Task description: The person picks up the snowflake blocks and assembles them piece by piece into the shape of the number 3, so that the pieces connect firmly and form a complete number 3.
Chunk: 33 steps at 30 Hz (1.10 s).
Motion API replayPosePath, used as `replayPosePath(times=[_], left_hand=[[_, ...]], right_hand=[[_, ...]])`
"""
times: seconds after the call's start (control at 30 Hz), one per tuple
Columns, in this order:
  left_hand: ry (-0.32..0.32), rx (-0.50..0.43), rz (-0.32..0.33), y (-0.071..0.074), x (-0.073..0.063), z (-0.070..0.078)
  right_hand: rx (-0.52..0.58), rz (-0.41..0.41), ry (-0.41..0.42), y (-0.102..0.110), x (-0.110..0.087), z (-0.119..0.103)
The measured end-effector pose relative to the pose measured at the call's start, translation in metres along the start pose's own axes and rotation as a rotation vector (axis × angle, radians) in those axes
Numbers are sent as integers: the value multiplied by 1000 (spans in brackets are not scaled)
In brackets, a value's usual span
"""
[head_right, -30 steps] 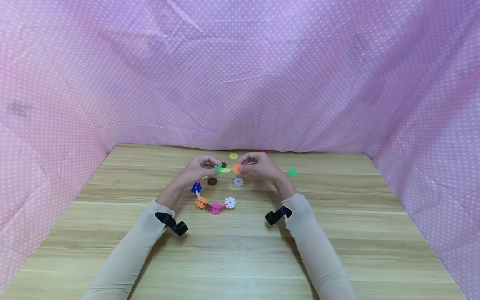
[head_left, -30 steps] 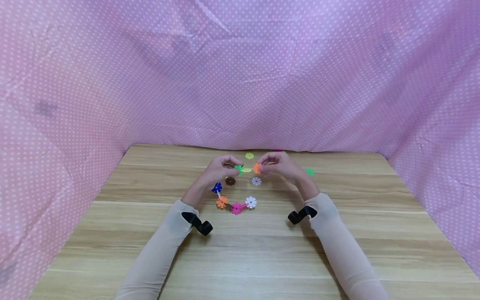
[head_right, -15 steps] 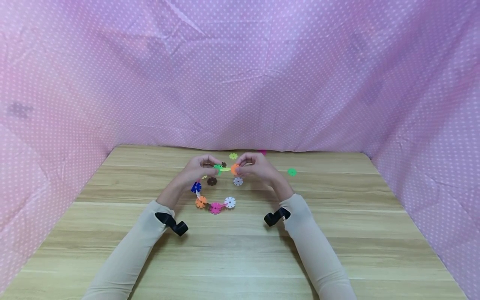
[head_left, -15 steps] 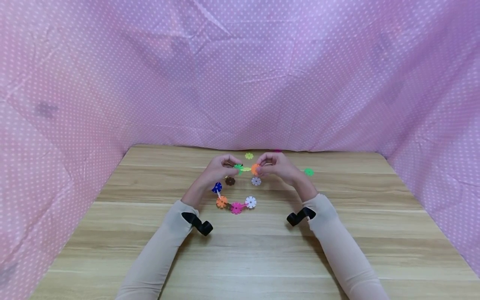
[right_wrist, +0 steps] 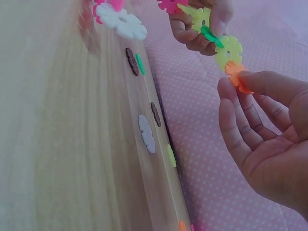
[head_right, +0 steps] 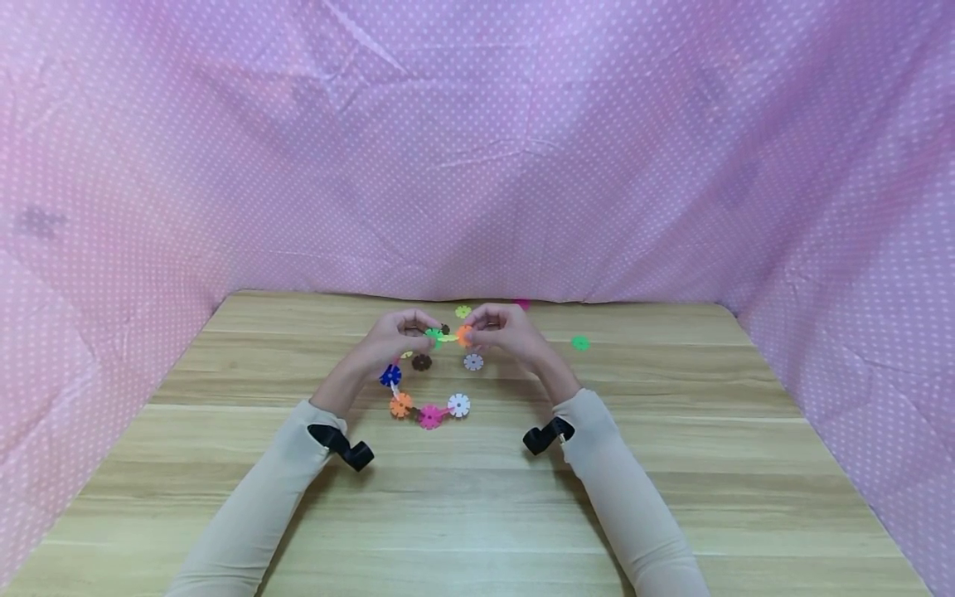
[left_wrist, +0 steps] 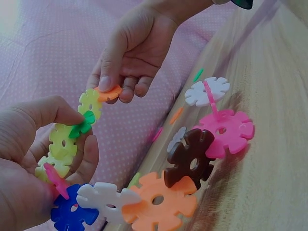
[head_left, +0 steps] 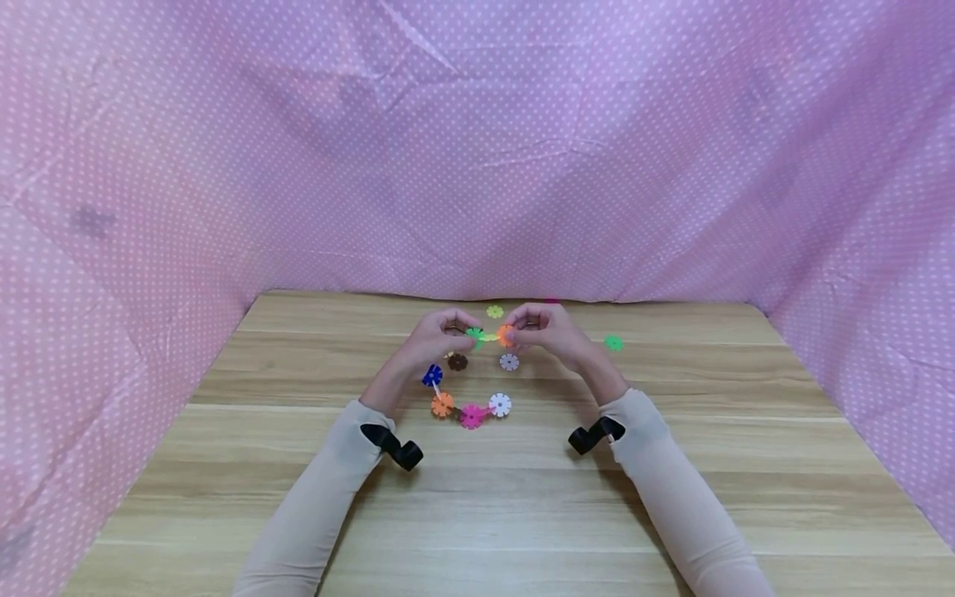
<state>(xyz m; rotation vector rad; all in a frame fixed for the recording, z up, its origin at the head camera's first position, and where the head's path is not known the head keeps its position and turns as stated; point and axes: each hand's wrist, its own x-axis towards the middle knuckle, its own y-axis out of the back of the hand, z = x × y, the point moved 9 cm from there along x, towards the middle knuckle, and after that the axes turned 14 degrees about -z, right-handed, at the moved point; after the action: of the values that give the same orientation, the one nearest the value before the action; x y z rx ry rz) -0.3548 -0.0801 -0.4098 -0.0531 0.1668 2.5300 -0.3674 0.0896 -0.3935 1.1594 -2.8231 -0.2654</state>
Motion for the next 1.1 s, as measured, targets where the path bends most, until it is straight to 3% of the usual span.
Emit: replayPosePath(times=[0.4,0.83,1.1], left_hand=[[1,6,-7,1,-1,1],[17,-7,-18,0,-1,3],[-12,-8,1,-5,-2,7]], right_hand=[[-22,65,66,-2,1,-6],[-7,54,89,-1,-1,-10],[22,81,124,2,-1,-9]])
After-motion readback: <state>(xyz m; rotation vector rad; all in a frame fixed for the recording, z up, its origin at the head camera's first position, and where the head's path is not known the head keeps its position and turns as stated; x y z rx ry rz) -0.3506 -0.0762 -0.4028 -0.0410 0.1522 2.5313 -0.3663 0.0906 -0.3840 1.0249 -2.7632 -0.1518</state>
